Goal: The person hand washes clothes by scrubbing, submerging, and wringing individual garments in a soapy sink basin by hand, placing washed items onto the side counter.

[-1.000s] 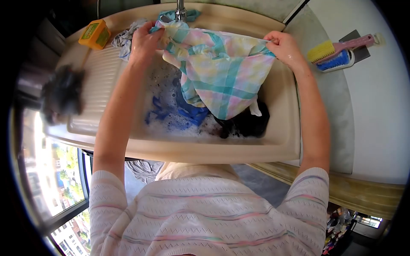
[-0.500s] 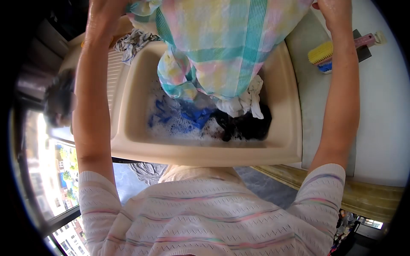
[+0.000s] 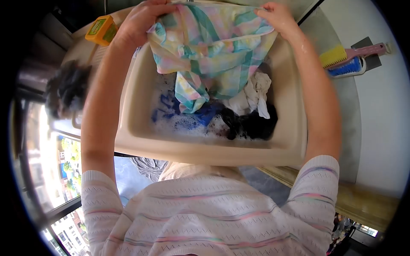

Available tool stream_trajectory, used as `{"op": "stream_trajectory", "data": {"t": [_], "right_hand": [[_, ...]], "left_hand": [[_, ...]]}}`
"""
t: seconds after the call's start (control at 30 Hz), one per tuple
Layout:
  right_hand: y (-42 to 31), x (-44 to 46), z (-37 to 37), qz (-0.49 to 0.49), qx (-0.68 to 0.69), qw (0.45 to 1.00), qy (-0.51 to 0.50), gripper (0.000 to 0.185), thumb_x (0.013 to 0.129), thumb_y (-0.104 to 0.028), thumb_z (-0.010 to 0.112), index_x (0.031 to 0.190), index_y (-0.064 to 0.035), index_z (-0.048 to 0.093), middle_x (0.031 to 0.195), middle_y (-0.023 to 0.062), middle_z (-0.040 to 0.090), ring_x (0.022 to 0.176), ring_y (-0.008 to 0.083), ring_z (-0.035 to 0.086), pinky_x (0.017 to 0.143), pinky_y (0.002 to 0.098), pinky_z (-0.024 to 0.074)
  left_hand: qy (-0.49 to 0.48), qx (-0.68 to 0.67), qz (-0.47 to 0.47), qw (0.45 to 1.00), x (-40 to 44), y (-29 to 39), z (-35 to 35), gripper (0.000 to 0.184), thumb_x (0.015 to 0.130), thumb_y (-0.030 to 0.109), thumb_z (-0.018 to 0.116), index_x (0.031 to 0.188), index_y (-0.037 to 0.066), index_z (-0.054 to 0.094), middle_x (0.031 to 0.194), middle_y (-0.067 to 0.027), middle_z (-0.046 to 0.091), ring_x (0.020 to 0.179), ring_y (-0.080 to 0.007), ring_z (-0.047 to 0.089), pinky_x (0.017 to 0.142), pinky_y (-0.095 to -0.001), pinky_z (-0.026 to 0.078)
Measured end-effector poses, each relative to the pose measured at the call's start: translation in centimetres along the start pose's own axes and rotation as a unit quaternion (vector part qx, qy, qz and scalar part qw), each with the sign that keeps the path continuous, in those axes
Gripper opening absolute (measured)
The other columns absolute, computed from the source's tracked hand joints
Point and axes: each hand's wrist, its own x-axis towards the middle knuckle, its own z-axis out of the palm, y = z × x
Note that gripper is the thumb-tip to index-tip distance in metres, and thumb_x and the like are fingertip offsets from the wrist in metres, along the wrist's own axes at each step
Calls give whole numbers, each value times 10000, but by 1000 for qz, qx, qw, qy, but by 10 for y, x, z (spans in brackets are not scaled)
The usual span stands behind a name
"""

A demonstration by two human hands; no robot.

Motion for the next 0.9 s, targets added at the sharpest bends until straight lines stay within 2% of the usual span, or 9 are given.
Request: {"op": "stream_trajectory", "data": {"t": [0.13,0.17,0.23,0.4,0.47,0.6,0.67,0.8,0.9], "right_hand": [[-21,-23,32,-127,-86,988,35,370,771,-188,638,1079,-1,550,993,79,587,889,136,552,812,265,436],[-39,-38,54,-258,19,963,75,270,750,-184,653,962,-21,615,780,16,596,686,84,523,628,227,424],[-65,-68,92,-227,186,956,-28,344,747,-263,682,956,-1,602,793,34,600,687,101,524,623,241,426],[-68,-74,116,-41,6,969,-244,333,815,-304,608,906,16,596,802,38,609,706,90,535,620,236,434],[-63,-78,105,-34,183,965,-186,325,833,-303,588,918,11,596,826,29,612,730,91,552,648,240,450],[-39,-78,79,57,390,912,-111,370,849,-298,571,1084,-16,524,988,33,578,864,106,557,737,268,468],[-31,-78,80,69,429,893,-116,374,846,-289,578,1101,-25,510,1012,34,571,884,112,553,745,274,468],[-26,-81,89,94,450,883,-91,350,836,-266,594,1086,-34,518,1010,32,576,887,121,558,753,282,469],[-15,-80,79,78,463,882,-39,335,831,-252,600,1072,-32,524,1002,39,581,886,123,561,759,280,466]], "left_hand": [[66,-119,-1,991,-1,26,24,116,803,59,544,784,-38,603,687,-74,585,578,-162,580,496,-290,478],[79,-142,-4,987,3,31,29,114,801,55,543,771,-38,602,679,-76,581,574,-167,579,493,-300,479],[54,-189,-18,980,17,27,29,113,794,50,552,729,-31,595,671,-92,578,554,-190,576,478,-334,477],[13,-136,-1,991,26,22,41,151,805,91,534,741,-30,597,683,-126,590,598,-226,587,511,-330,467],[-15,-178,-5,984,26,11,42,153,796,88,517,768,-38,599,685,-139,592,617,-241,588,545,-336,463],[-64,116,-7,991,-6,-52,21,589,748,424,627,1135,-4,504,963,-101,595,873,-167,567,729,-317,477],[-34,204,-50,977,-17,-103,33,761,653,527,670,1176,5,489,985,-108,597,899,-204,567,742,-340,463],[61,414,-111,901,-36,-136,75,681,612,443,708,1144,68,509,1049,-174,580,960,-326,555,826,-379,438],[83,369,-72,923,-23,-159,55,504,621,415,683,942,33,606,889,-169,621,853,-326,584,785,-377,447]]}}
